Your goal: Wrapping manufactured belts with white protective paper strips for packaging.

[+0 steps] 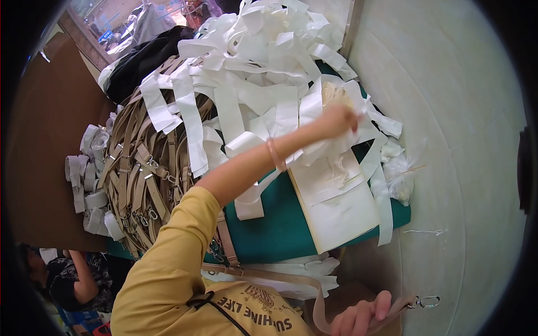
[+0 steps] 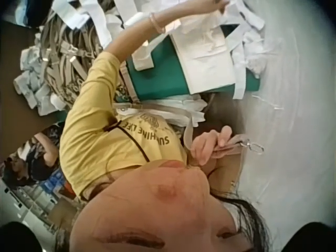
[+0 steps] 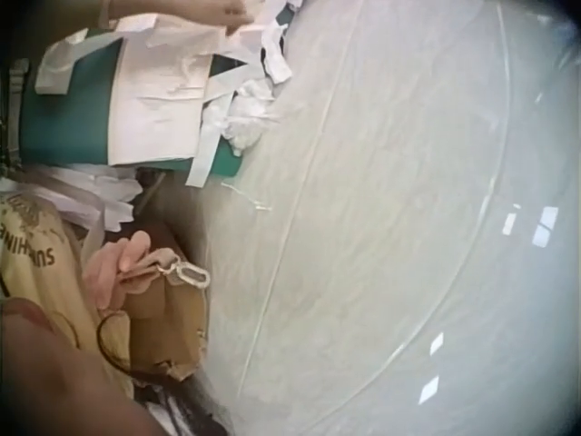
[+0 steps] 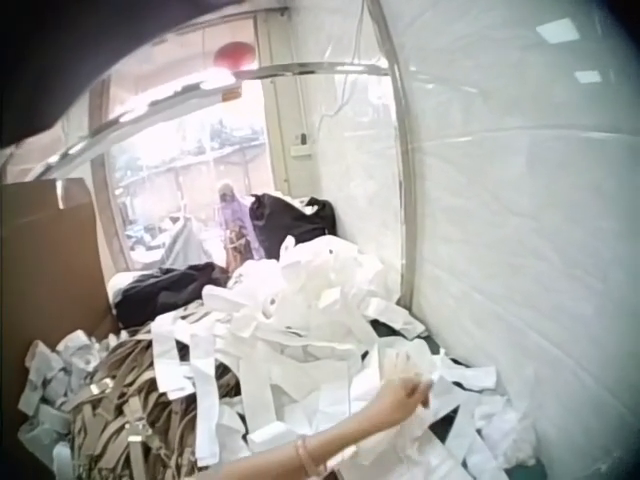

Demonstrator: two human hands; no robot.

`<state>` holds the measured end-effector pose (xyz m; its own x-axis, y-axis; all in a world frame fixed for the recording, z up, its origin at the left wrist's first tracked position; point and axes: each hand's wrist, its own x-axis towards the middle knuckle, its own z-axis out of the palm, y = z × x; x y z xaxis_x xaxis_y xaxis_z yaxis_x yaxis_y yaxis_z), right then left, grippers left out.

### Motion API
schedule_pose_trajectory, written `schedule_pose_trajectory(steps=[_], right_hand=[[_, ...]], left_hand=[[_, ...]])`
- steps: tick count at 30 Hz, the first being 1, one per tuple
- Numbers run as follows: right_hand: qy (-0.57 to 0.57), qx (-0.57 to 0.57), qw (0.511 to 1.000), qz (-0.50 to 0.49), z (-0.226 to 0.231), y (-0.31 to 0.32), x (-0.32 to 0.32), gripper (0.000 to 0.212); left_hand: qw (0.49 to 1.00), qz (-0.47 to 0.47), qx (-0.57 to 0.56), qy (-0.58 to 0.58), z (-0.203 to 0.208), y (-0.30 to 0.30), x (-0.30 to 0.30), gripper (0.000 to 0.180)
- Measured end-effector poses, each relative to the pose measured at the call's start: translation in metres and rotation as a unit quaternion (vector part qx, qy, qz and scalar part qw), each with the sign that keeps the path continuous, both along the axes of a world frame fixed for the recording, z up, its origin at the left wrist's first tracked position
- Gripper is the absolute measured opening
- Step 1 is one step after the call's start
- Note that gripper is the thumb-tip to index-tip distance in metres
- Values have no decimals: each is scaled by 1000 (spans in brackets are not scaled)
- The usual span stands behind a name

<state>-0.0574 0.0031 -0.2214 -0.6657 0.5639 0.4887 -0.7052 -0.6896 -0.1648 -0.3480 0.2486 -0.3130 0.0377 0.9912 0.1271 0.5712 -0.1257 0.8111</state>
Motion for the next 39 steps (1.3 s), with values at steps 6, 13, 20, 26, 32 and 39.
schedule_pose_trajectory(steps=[6,13,20,26,32,39], right_hand=[[8,-9,1000,15,-5,6,7,20],[-34,17,997,73,-4,14,-23,22],[-203,27,979,-16,3,-23,-43,19],[-466,32,871,-152,-22,-29,-78,42],[-352,-35,925,-141,-47,-31,-117,35],[-512,53,826,-230,-50,-36,-127,29]], left_hand=[[976,57,137,160,75,-83,-84,14],[962,-33,-15,272,54,-260,-99,33],[964,-116,-32,238,48,-229,-107,21],[992,-19,-108,-67,67,-246,-103,24],[868,81,88,-483,138,-269,-103,22],[851,185,27,-491,107,-275,-151,32]])
